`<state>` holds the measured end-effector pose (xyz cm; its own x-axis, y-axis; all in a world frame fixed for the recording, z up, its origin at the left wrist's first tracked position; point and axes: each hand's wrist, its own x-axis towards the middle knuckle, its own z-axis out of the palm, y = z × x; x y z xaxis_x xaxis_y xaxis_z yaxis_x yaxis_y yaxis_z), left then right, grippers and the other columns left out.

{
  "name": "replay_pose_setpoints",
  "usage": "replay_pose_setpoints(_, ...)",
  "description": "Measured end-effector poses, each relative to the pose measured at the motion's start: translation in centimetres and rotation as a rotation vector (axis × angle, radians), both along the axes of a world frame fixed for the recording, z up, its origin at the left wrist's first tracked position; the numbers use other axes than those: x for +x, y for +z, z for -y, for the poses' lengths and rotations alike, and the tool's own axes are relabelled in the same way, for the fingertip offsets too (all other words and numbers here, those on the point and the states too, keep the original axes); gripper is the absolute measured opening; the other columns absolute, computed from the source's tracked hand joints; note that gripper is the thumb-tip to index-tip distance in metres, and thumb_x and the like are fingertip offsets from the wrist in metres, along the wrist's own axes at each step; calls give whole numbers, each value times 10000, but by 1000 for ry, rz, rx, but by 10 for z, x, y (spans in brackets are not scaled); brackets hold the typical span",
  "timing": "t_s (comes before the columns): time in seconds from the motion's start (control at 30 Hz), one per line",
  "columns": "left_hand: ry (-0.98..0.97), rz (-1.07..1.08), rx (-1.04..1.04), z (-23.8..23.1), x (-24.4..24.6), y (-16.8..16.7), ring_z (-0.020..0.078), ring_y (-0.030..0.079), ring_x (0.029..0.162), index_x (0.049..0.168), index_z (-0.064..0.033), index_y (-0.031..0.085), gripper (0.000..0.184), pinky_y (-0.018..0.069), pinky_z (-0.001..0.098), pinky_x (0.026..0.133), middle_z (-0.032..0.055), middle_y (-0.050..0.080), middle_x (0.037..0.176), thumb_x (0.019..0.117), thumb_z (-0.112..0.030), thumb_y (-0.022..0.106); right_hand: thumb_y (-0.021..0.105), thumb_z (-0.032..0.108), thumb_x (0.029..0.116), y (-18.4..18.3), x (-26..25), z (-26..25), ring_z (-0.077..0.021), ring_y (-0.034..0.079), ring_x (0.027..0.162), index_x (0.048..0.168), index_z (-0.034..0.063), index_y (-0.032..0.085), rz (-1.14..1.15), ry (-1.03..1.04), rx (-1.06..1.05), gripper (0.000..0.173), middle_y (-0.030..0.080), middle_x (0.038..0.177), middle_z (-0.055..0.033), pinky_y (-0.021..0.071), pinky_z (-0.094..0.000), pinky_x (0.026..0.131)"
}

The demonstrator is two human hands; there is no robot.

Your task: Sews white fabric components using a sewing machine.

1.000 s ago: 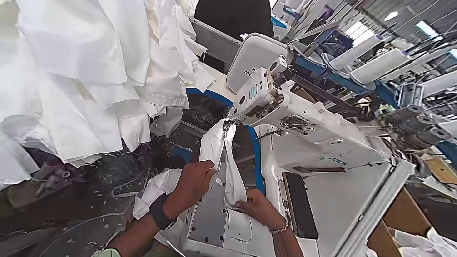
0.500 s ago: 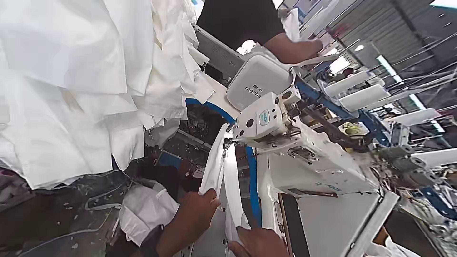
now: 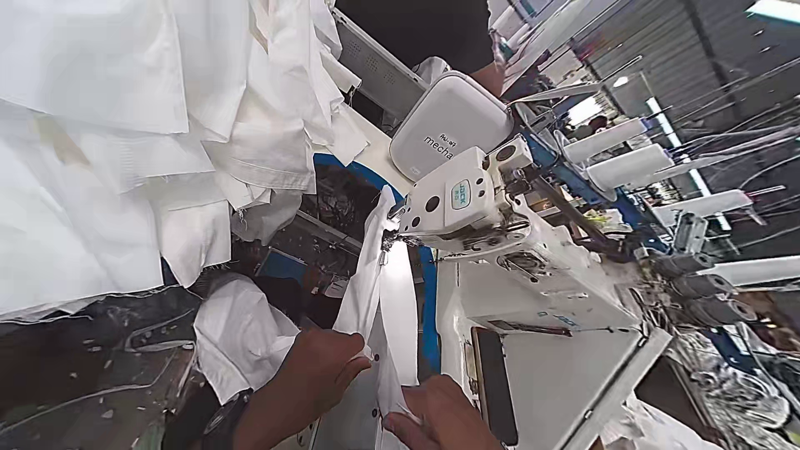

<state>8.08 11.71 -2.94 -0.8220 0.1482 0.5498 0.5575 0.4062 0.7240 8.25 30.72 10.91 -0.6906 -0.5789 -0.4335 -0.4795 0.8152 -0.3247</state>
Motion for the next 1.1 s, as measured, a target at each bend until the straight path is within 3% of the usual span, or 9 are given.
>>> replay_pose_setpoints(0.07,27,-104,20,-3,-11,-5,187,566,558,719,-66,601,355,453,303,496,48,535,607,1000,-274,540,601,264,991,-1,-2,2,-384,632,578,706,-57,633,55,-3,46,430,580,575,-197,461,-553,555)
replay_pose_setpoints(0.13,80,-96,-12,-2,-17,1,182,558,487,720,-61,600,336,432,311,440,43,514,552,986,-255,533,570,267,1010,4,0,7,-418,662,636,766,-70,656,30,-47,125,426,614,619,-219,483,-585,607)
replay_pose_setpoints(0.27,-7,80,-163,8,8,28,235,550,394,757,-39,638,269,423,382,377,64,476,469,943,-228,594,562,248,1006,11,11,11,-405,666,613,763,-51,653,-89,-39,149,396,607,605,-204,484,-556,559)
replay_pose_setpoints(0.4,-103,14,-140,14,7,25,227,596,468,736,-56,642,244,444,371,416,61,536,529,919,-217,619,566,207,1000,8,14,14,-406,671,616,778,-63,660,-139,-73,144,361,617,620,-208,493,-552,555)
replay_pose_setpoints(0.5,-5,-97,-165,8,0,22,195,572,470,734,-85,627,248,420,329,406,30,517,540,935,-221,574,586,182,977,10,23,30,-381,672,566,797,-32,675,-268,-67,136,293,622,601,-181,498,-521,494)
replay_pose_setpoints(0.63,95,-3,-216,4,8,26,196,525,389,718,-89,626,288,364,339,352,32,459,470,940,-245,530,599,113,943,0,31,42,-374,694,561,925,-42,733,-465,-205,195,206,674,654,-188,524,-510,477)
replay_pose_setpoints(0.73,150,-13,-152,-7,12,19,179,557,437,714,-98,644,266,396,314,380,24,518,516,926,-209,528,650,68,879,-12,34,55,-300,683,514,1034,-46,769,-654,-222,224,227,689,645,-143,523,-422,438)
replay_pose_setpoints(0.87,204,91,-24,-15,7,20,216,695,590,884,-40,772,226,539,344,497,79,704,697,911,-144,573,655,61,872,-26,20,64,-246,655,473,1083,-59,763,-746,-174,231,266,676,619,-122,498,-352,420)
replay_pose_setpoints(1.1,204,208,197,-30,-20,12,185,612,554,924,-30,772,241,507,313,497,68,609,668,933,-130,553,676,29,823,-30,-6,72,-245,652,475,1106,-42,767,-762,-214,255,306,665,614,-107,490,-361,410)
